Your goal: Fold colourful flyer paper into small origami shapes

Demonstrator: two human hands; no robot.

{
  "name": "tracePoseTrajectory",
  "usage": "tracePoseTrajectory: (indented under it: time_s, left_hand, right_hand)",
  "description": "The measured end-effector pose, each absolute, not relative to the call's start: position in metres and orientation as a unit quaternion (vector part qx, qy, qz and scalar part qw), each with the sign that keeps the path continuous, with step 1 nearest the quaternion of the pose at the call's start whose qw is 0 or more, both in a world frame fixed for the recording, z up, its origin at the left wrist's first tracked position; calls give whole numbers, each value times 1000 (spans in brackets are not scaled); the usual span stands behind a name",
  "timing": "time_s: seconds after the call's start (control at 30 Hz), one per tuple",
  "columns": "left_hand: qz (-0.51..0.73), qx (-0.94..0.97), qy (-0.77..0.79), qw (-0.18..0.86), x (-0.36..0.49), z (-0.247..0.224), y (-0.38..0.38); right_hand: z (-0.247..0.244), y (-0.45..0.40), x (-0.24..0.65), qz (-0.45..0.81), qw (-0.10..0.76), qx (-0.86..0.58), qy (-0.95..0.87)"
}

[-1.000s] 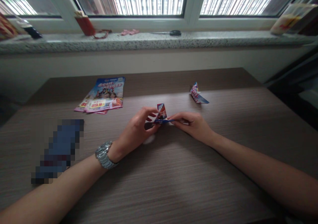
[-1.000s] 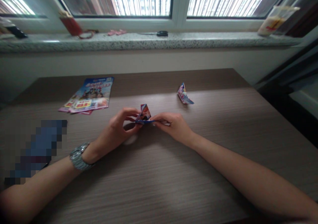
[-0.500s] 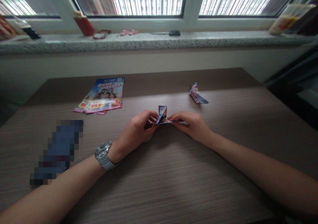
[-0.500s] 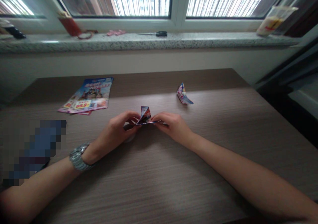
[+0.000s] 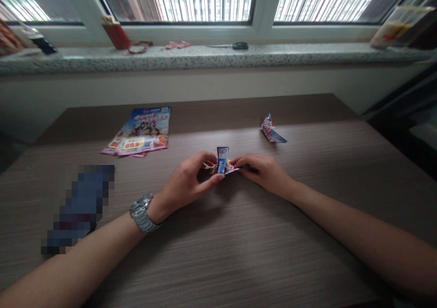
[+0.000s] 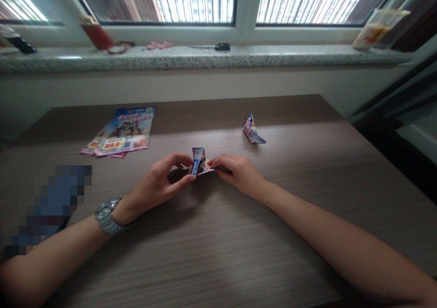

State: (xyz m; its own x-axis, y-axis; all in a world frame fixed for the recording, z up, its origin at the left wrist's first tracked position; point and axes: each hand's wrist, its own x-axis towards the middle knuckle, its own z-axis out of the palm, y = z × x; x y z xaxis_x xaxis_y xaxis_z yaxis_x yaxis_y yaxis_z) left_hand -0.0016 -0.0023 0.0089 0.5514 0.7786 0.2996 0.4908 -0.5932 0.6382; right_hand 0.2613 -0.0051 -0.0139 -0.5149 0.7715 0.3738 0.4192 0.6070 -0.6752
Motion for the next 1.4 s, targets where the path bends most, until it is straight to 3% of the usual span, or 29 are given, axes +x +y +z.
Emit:
tracePoseTrajectory:
  time_s: [0.3,0.67,0.9,1.1,1.4]
  left_hand:
    - [330,840,357,241,-2,4,3]
    - [285,857,341,260,-3,0,1]
    - [289,866,340,226,2,4,1]
    - [269,876,344,204,6,5,0]
    - [256,879,344,210,6,6,-3]
  right_hand:
    - [-20,-3,262,257,321,-307,-858]
    - [-18,-2,260,246,307,-285,-874]
    - [-10,-7,256,242,341,-343,-841]
    - [-4,-15,250,320,339,-442,-767]
    - [-6,-15,243,387,360,-458,-715]
